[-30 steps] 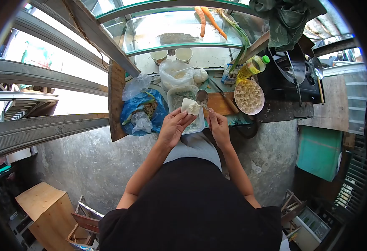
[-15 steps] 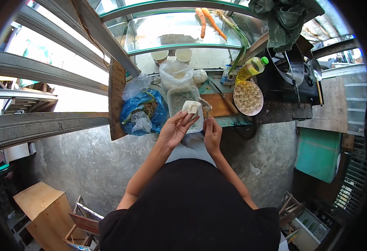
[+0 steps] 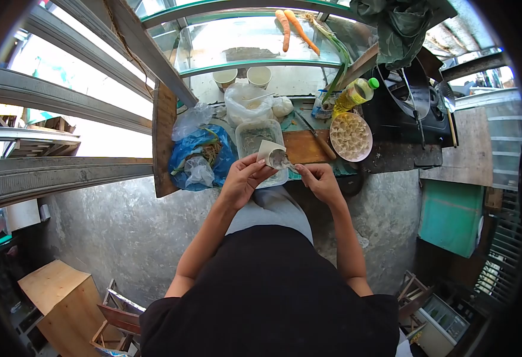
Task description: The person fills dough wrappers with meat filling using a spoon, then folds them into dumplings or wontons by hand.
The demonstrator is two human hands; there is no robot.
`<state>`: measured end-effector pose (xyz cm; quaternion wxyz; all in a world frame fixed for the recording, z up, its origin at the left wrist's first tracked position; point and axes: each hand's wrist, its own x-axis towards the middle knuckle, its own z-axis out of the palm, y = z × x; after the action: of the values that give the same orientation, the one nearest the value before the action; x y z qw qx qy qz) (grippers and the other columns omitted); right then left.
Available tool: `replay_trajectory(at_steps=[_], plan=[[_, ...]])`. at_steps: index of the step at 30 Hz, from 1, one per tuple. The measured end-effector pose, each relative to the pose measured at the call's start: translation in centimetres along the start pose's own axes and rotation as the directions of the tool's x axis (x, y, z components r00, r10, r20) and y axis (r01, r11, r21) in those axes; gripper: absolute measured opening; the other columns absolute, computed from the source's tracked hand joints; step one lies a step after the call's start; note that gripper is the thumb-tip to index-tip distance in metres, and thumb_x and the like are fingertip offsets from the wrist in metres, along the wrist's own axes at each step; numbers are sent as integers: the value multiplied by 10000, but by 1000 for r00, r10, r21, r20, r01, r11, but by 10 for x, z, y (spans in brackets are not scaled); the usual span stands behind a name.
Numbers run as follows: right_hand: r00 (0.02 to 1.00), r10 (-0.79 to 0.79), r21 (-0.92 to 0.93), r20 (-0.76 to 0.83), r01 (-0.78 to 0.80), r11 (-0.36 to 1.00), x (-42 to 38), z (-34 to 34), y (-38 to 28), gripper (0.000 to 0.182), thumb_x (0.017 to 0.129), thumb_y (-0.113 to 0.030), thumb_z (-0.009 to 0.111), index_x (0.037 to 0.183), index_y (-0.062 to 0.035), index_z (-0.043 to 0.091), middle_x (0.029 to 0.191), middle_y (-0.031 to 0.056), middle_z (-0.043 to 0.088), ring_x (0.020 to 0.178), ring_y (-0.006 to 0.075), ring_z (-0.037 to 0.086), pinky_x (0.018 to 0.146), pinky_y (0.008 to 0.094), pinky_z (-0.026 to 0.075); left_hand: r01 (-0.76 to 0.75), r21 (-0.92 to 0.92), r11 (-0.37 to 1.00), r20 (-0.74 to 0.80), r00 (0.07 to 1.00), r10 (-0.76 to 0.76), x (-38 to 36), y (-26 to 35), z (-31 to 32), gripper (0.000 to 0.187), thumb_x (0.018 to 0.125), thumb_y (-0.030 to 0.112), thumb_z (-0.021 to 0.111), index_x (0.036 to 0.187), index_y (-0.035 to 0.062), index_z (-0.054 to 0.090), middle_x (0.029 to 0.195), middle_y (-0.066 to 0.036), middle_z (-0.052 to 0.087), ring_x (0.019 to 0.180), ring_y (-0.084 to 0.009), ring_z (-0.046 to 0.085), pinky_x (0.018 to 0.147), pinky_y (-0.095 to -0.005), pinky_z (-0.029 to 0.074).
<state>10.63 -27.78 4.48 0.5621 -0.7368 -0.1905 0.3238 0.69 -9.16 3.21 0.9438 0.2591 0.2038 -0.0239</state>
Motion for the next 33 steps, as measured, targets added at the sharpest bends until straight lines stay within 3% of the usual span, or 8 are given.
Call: replay_trajectory(at_steps=[9,16,19,21,26,31,33], plan=[[994,-43,-325,-97,9,946,-9,-1,15,377,813,-250,623,587,30,510,457,58,281,456,79,254,412,282,241,-20,-18,1000,-49,999,19,-4,-1,-13,324,865,46,474,1161,-86,465,1075,-155,581,966,-201,596,918,-307,444],[989,49,-454,-139,-108,884,-18,-29,-1,374,818,-254,614,581,24,531,446,74,343,443,84,294,418,277,265,-28,-30,999,-53,998,27,-6,4,-16,316,863,33,471,1151,-98,469,1070,-167,581,955,-207,603,905,-308,460],[985,-1,-323,-173,-55,945,-17,-32,-11,367,834,-242,600,575,11,542,457,20,426,453,54,336,429,251,276,-1,-5,1000,-27,1000,1,-7,6,-14,320,860,39,478,1150,-96,472,1065,-161,584,953,-201,603,905,-307,458],[996,25,-170,-86,-39,985,-15,-27,-13,353,855,-225,578,578,-11,534,503,-49,447,480,27,360,442,221,269,25,20,999,-15,1000,-25,-6,4,-15,322,858,41,482,1150,-95,474,1064,-157,585,951,-198,603,904,-305,458],[999,-37,12,-18,37,999,-11,4,5,347,867,-211,565,584,-18,512,518,-61,423,505,17,349,455,199,261,63,80,995,40,997,-66,-6,2,-9,334,857,68,485,1148,-94,469,1089,-153,575,995,-192,582,945,-306,416],[999,18,188,-43,-10,982,-11,20,11,346,880,-188,542,589,-2,513,527,-47,438,539,30,378,501,201,290,55,-108,993,142,989,-39,-2,-3,-13,350,858,61,479,1168,-96,443,1007,-117,596,904,-145,599,971,-323,397],[999,2,172,-36,4,985,-13,21,19,344,888,-172,529,589,-4,515,539,-42,448,527,32,370,486,205,275,56,-119,991,162,986,-36,-2,-3,-17,350,858,59,477,1169,-100,439,980,-107,596,865,-125,596,978,-328,392]])
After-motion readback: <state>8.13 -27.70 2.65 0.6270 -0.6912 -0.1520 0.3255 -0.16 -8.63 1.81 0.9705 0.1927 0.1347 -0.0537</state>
